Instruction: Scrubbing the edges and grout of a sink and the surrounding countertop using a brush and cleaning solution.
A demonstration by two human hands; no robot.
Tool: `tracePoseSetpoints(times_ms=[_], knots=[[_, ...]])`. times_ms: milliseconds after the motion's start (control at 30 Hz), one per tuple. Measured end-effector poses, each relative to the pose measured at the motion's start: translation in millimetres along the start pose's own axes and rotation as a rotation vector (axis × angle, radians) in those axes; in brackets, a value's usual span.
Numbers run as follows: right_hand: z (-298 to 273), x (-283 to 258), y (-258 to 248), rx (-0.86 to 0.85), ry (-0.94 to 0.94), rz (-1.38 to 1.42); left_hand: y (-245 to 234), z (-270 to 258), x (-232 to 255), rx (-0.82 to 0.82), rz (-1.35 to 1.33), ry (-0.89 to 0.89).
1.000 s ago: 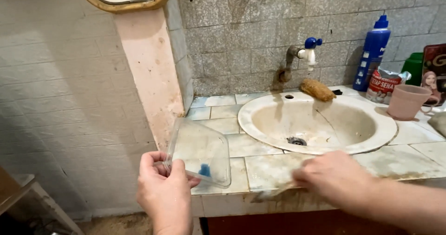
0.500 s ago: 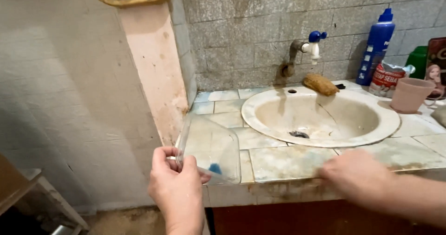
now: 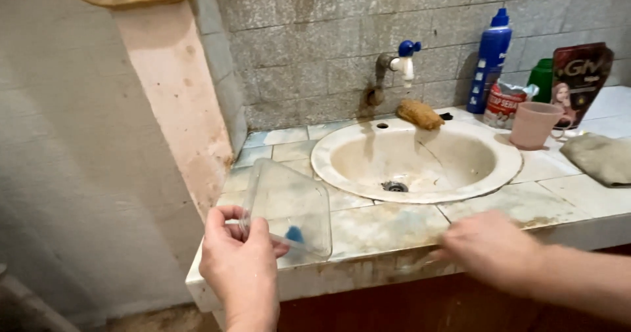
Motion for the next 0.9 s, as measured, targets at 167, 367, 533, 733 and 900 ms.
tracePoseSetpoints(times_ms=[167,367,533,733,900], knots=[[-6.9,27.8,-19.3,-0.03,0.042,-0.052,14.1,-3.9,-13.0,-0.038,-0.033,-0.029],[13.1,-6.2,-36.9,0.208,-0.13,0.071,32.1,-3.6,-28.0,-0.046,-0.076,0.038],[-25.3,73.8,-11.1,0.017,0.032,-0.017,38.6,-2.5,-30.4,-0.016,-0.072,0.052],[-4.7,72.6,-12.0,0.008,-0.082,-0.043,40.9,-10.2,-25.6,-0.005,-0.052,0.022],[-7.5,56.8,-33.7,0.074,-0.136,-0.032,59.1,-10.7,-25.6,-0.047,-0.045,0.001]])
Point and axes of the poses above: each hand's wrist, its own z-axis towards the middle knuckle, its own y-axis out of the palm, x = y × z, the point moved 1 cm from there along z, towards the middle knuckle, and after that the axes turned 5 degrees about -y, right-handed, at the moved point
